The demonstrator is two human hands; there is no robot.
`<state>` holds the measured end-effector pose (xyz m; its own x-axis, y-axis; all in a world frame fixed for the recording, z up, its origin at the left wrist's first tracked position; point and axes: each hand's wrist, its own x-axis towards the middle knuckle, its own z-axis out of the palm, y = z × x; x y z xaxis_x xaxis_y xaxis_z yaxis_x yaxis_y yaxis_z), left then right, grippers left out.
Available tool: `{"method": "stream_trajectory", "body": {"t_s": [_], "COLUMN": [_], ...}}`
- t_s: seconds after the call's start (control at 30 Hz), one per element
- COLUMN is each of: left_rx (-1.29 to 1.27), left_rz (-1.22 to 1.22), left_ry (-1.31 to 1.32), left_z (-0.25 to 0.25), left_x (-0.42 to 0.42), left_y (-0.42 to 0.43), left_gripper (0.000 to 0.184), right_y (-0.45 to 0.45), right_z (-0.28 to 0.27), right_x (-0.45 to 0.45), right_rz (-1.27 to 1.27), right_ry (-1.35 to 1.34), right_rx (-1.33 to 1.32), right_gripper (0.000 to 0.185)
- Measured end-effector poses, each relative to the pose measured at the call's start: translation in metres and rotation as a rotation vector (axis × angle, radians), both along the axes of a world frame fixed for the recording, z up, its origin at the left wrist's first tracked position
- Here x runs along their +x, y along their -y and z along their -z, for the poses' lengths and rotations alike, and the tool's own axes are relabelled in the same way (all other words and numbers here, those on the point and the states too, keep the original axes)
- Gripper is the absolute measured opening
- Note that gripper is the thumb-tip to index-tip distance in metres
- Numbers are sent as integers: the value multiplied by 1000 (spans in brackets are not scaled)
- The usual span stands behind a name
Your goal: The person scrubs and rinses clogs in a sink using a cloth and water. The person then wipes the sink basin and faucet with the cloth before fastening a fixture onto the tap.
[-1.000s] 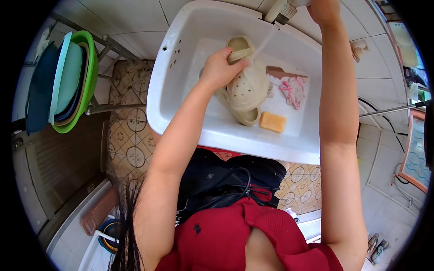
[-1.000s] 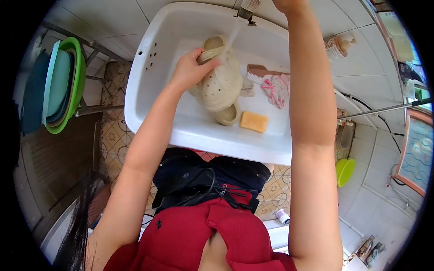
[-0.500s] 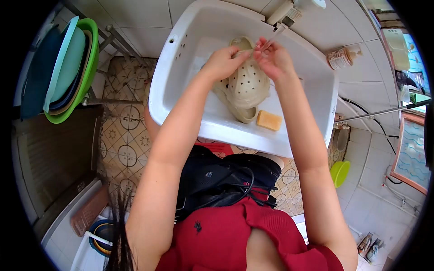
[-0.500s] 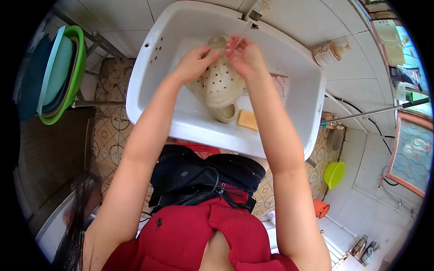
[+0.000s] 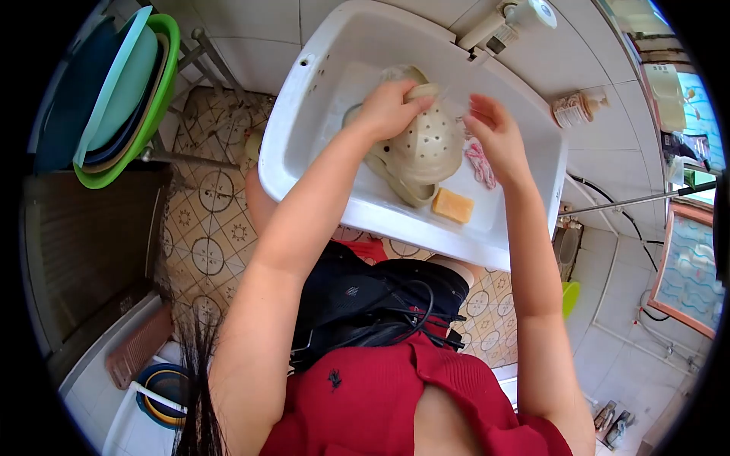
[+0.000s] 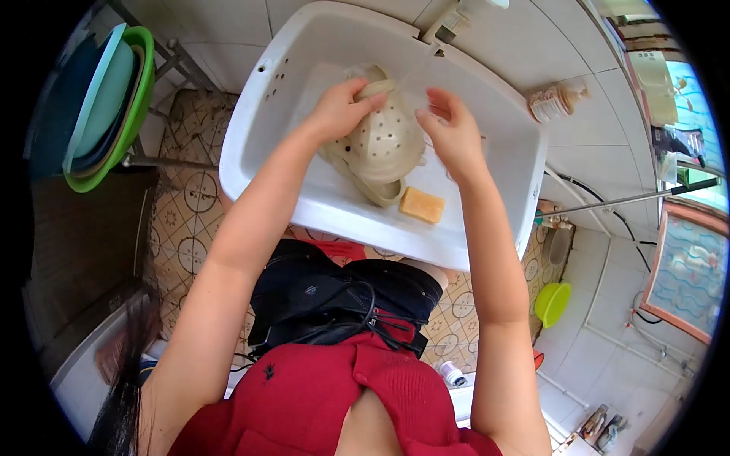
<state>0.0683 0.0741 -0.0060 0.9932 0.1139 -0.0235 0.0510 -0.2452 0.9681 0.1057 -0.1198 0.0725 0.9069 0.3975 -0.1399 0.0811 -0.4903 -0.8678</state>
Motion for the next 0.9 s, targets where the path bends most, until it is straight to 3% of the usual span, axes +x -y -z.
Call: {"method": "stream_trajectory", "body": {"t_s": [0.03, 0.13, 0.17, 0.27, 0.3, 0.43, 0.6, 0.9], "left_rx": [-19, -64, -77, 116, 58, 121, 130, 280], "left_rz": [-42, -110, -126, -118, -29, 45, 16, -32], "left_ry": [37, 44, 25, 67, -3, 63, 208, 380], "left_z": [3, -3, -7, -17, -21, -32, -52, -58], "left_x": [1, 1, -2, -17, -25, -54, -80, -84], "left_y": [6, 27, 36, 61, 66, 89, 108, 115], "left_gripper": [40, 42, 44, 49, 64, 84, 79, 67], "right_y": [12, 36, 30, 52, 58, 73, 95, 101], "right_z": [1, 15, -1, 14, 10, -3, -7, 14], "right_x": [-6, -33, -49, -56, -59, -71, -87, -80], "right_rz": [-6, 72, 129, 263, 276, 297, 281, 232], "right_ry": [169, -52, -291, -388, -356, -302, -257, -539], "right_rx": [-185, -220, -29, 164, 138, 70, 175, 511], "right_gripper": [69, 80, 80, 75, 73, 71, 68, 68]}}
